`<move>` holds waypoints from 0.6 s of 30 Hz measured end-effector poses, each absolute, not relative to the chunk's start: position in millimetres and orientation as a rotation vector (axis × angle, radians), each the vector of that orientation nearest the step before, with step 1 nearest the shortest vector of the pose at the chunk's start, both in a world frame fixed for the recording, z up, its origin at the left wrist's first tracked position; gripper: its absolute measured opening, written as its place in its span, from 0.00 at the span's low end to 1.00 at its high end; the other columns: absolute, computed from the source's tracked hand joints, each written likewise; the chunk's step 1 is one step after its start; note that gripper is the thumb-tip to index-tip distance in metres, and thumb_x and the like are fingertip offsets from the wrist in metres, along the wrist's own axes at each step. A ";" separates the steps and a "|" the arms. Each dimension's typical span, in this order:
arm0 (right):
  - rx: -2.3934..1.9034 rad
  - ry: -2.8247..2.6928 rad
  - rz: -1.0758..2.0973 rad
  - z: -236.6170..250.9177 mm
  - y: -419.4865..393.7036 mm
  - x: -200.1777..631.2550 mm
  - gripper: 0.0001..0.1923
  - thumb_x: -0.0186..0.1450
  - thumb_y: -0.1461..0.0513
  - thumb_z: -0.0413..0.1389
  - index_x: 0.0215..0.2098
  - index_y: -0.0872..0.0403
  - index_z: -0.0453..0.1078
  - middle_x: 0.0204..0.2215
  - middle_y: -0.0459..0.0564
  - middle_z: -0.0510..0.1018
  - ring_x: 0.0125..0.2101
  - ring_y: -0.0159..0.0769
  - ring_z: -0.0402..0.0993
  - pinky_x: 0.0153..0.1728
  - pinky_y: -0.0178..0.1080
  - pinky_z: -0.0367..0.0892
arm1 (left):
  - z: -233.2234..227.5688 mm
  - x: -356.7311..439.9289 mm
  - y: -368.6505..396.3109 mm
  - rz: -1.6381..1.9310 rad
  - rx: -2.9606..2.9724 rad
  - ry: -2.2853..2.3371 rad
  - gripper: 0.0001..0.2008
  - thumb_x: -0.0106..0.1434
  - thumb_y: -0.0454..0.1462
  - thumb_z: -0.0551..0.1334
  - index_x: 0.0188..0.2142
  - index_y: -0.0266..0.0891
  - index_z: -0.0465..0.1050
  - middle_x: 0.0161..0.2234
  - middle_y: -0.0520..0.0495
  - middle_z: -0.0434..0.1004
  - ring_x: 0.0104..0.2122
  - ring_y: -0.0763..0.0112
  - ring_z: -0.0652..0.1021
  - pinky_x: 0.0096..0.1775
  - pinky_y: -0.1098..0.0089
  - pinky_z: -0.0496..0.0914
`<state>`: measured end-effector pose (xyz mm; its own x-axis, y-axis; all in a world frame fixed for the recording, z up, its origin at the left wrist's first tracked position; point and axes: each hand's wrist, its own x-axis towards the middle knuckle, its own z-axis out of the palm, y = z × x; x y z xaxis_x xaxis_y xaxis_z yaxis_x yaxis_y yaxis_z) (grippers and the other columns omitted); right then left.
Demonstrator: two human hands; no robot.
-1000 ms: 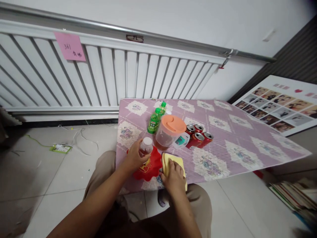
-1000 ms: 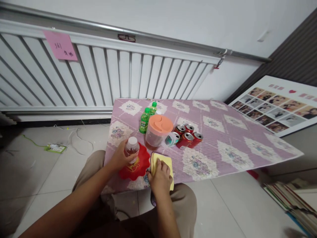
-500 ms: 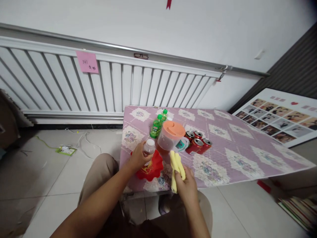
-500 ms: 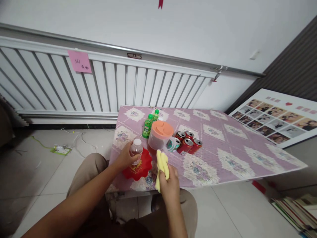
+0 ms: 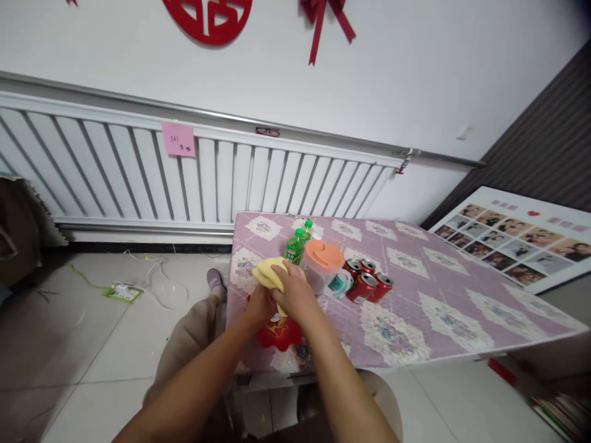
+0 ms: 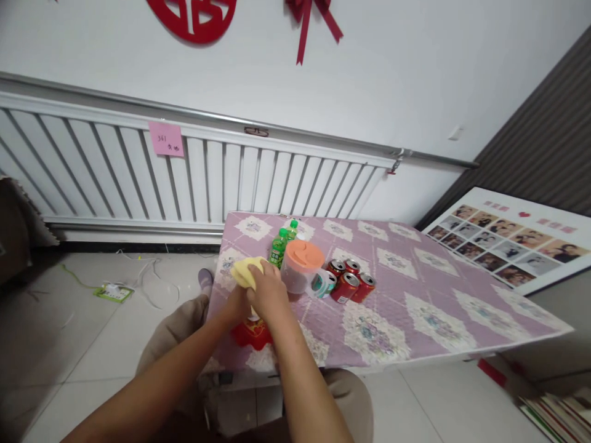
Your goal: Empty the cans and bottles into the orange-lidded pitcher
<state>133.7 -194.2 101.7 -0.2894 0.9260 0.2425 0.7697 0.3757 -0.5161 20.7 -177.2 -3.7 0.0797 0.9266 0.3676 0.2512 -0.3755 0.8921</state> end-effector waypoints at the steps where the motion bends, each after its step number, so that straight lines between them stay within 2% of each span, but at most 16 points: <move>1: -1.454 -2.110 0.449 100.1 -189.7 133.4 0.32 0.55 0.68 0.58 0.58 0.51 0.73 0.63 0.59 0.69 0.63 0.54 0.60 0.62 0.55 0.57 | -3.5 20.5 -177.2 1.332 1.700 1.153 0.23 0.56 0.29 0.64 0.52 0.37 0.69 0.49 0.40 0.77 0.51 0.54 0.77 0.56 0.54 0.70; 5: -1.447 -1.953 0.570 95.9 -171.5 143.6 0.23 0.59 0.63 0.57 0.53 0.51 0.76 0.51 0.56 0.79 0.53 0.48 0.71 0.57 0.50 0.63 | -4.1 19.1 -181.8 1.245 1.622 1.195 0.31 0.51 0.32 0.70 0.55 0.38 0.66 0.47 0.42 0.77 0.40 0.60 0.79 0.44 0.61 0.75; 8: -1.430 -1.774 0.714 87.4 -163.0 154.1 0.21 0.62 0.59 0.53 0.52 0.51 0.75 0.43 0.51 0.83 0.42 0.44 0.77 0.47 0.46 0.71 | -5.1 18.6 -184.7 1.183 1.589 1.292 0.38 0.51 0.31 0.70 0.61 0.39 0.61 0.44 0.45 0.77 0.34 0.65 0.78 0.41 0.63 0.75; 10: -1.418 -1.642 0.778 76.2 -164.2 159.0 0.23 0.64 0.56 0.51 0.54 0.52 0.74 0.43 0.50 0.83 0.39 0.43 0.78 0.42 0.44 0.73 | -5.6 18.5 -185.5 1.179 1.583 1.293 0.39 0.52 0.31 0.70 0.63 0.39 0.60 0.44 0.45 0.77 0.33 0.66 0.78 0.41 0.63 0.75; 13: -1.423 -1.465 0.810 53.4 -177.5 162.0 0.27 0.64 0.51 0.52 0.57 0.54 0.71 0.46 0.53 0.82 0.42 0.45 0.79 0.44 0.45 0.74 | -6.4 18.2 -186.6 1.198 1.593 1.275 0.37 0.53 0.31 0.70 0.62 0.39 0.62 0.46 0.42 0.77 0.37 0.64 0.78 0.43 0.61 0.75; 18: -1.428 -1.325 0.805 21.0 -209.3 160.4 0.31 0.62 0.49 0.54 0.58 0.58 0.70 0.52 0.60 0.79 0.50 0.50 0.77 0.52 0.49 0.70 | -9.0 18.0 -186.4 1.258 1.580 1.295 0.36 0.53 0.32 0.71 0.61 0.39 0.65 0.52 0.39 0.75 0.50 0.54 0.77 0.54 0.53 0.72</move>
<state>160.4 -209.3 21.0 0.1825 0.9719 0.1486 0.3154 0.0853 -0.9451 18.0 -186.4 -9.0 0.0167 0.9719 0.2347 0.2631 -0.2307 0.9368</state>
